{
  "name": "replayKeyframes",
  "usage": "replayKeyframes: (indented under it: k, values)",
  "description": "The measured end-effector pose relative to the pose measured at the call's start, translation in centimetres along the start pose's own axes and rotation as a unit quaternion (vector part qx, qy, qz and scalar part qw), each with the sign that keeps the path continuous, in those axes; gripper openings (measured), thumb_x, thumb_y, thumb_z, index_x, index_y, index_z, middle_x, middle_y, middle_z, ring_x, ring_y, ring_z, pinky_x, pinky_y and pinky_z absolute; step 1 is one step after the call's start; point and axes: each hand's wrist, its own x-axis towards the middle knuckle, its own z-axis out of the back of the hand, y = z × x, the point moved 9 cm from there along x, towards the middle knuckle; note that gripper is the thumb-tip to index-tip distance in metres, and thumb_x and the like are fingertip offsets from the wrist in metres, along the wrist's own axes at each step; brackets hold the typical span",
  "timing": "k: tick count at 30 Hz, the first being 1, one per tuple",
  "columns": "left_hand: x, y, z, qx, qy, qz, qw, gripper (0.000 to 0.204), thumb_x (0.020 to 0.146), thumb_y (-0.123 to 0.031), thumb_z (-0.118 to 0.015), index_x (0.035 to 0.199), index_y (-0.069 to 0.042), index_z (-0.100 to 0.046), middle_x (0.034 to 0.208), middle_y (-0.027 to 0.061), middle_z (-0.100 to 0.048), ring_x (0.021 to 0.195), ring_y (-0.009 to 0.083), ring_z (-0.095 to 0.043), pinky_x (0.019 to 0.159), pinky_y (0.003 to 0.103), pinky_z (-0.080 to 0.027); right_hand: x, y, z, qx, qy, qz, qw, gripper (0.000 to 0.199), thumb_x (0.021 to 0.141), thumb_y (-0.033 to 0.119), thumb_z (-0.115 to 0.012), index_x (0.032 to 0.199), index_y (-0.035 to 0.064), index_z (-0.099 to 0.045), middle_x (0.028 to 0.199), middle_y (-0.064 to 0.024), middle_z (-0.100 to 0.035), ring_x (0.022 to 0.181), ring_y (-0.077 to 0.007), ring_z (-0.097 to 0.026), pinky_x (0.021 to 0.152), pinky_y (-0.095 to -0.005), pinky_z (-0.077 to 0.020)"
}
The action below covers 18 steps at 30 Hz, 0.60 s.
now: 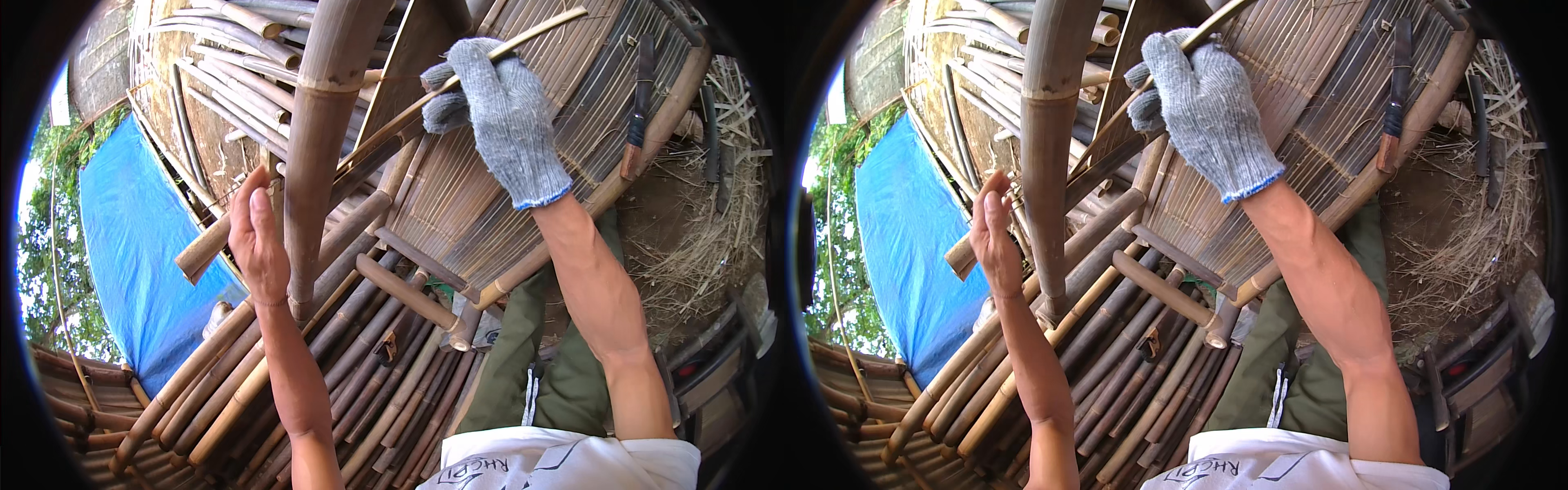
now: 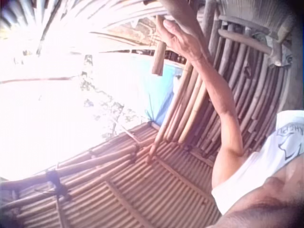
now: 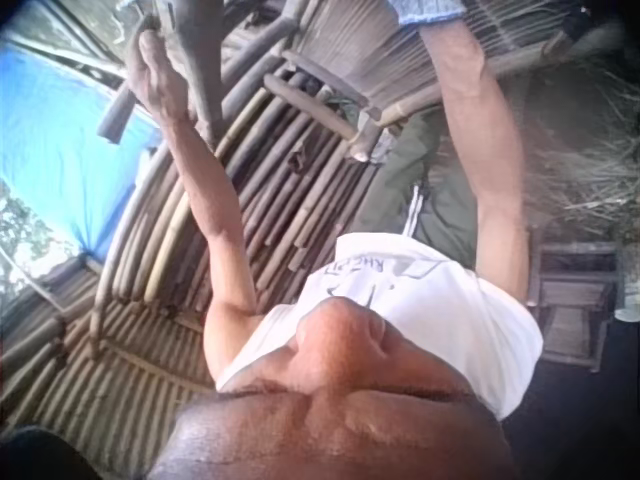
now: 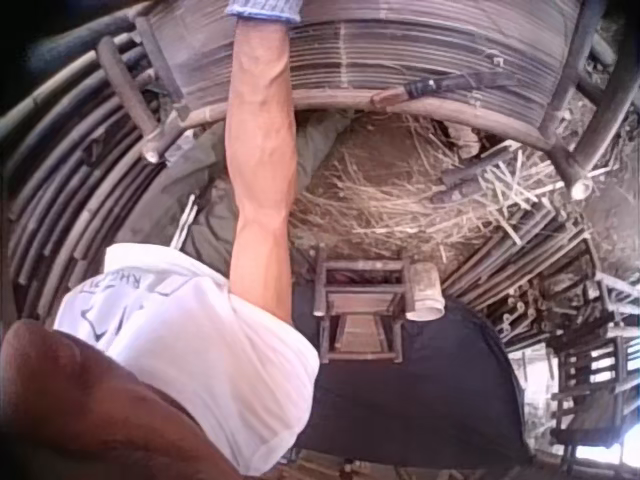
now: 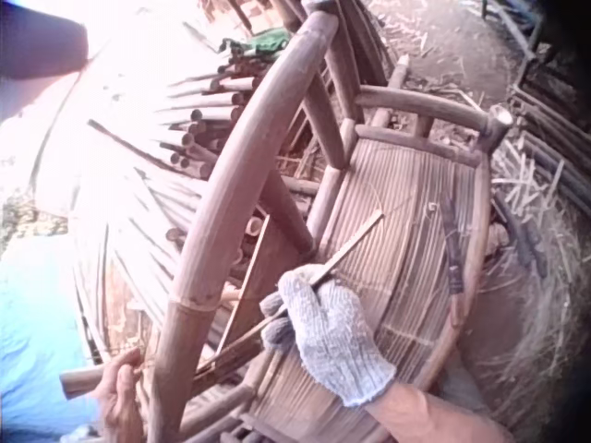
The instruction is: The person shaves a thin bamboo strip with a machete, then uses the strip to tie bamboo components of a chair frame together, before returning to shave another bamboo strip.
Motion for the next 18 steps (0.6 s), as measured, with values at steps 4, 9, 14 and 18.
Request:
replayKeyframes:
  k: [4,9,14,18]
  values:
    - [0.5,1.4,-2.5,-0.016,0.011,-0.032,0.999,0.039,0.108,-0.027,-0.050,0.130,0.002,-0.063,0.123,0.0119,-0.062,0.116,0.0208,-0.057,0.104,0.034,-0.042,1.4,-0.2,-0.2,-0.092,0.062,-0.017,0.994,0.029,0.106,0.022,-0.053,0.123,0.0008,-0.062,0.100,-0.0152,-0.073,0.079,-0.0225,-0.074,0.069,-0.0319,-0.0636]
    - [0.8,3.2,-3.1,-0.086,0.029,0.006,0.996,0.047,0.109,-0.030,-0.046,0.137,0.006,-0.056,0.124,0.0121,-0.064,0.115,0.0166,-0.058,0.103,0.030,-0.042,2.0,-0.1,0.9,-0.384,0.030,0.233,0.893,0.029,0.097,0.011,-0.061,0.124,0.0014,-0.058,0.103,-0.0170,-0.068,0.085,-0.0251,-0.069,0.066,-0.0334,-0.0595]
    - [3.6,3.3,-4.8,-0.027,0.129,0.014,0.991,0.063,0.110,-0.047,-0.034,0.133,0.007,-0.057,0.121,0.0138,-0.067,0.112,0.0166,-0.063,0.100,0.031,-0.047,3.2,-0.1,-2.3,0.062,0.075,-0.079,0.992,0.023,0.105,0.021,-0.053,0.105,-0.0007,-0.061,0.087,-0.0140,-0.068,0.060,-0.0181,-0.067,0.050,-0.0280,-0.0542]
    - [5.6,6.0,-6.5,-0.053,0.217,0.152,0.963,0.072,0.106,-0.059,-0.034,0.130,0.004,-0.060,0.114,0.0161,-0.071,0.099,0.0211,-0.070,0.094,0.033,-0.054,2.3,1.8,-2.9,-0.538,-0.001,0.488,0.687,0.032,0.095,0.010,-0.058,0.122,-0.0071,-0.059,0.093,-0.0164,-0.068,0.073,-0.0225,-0.063,0.063,-0.0344,-0.0526]
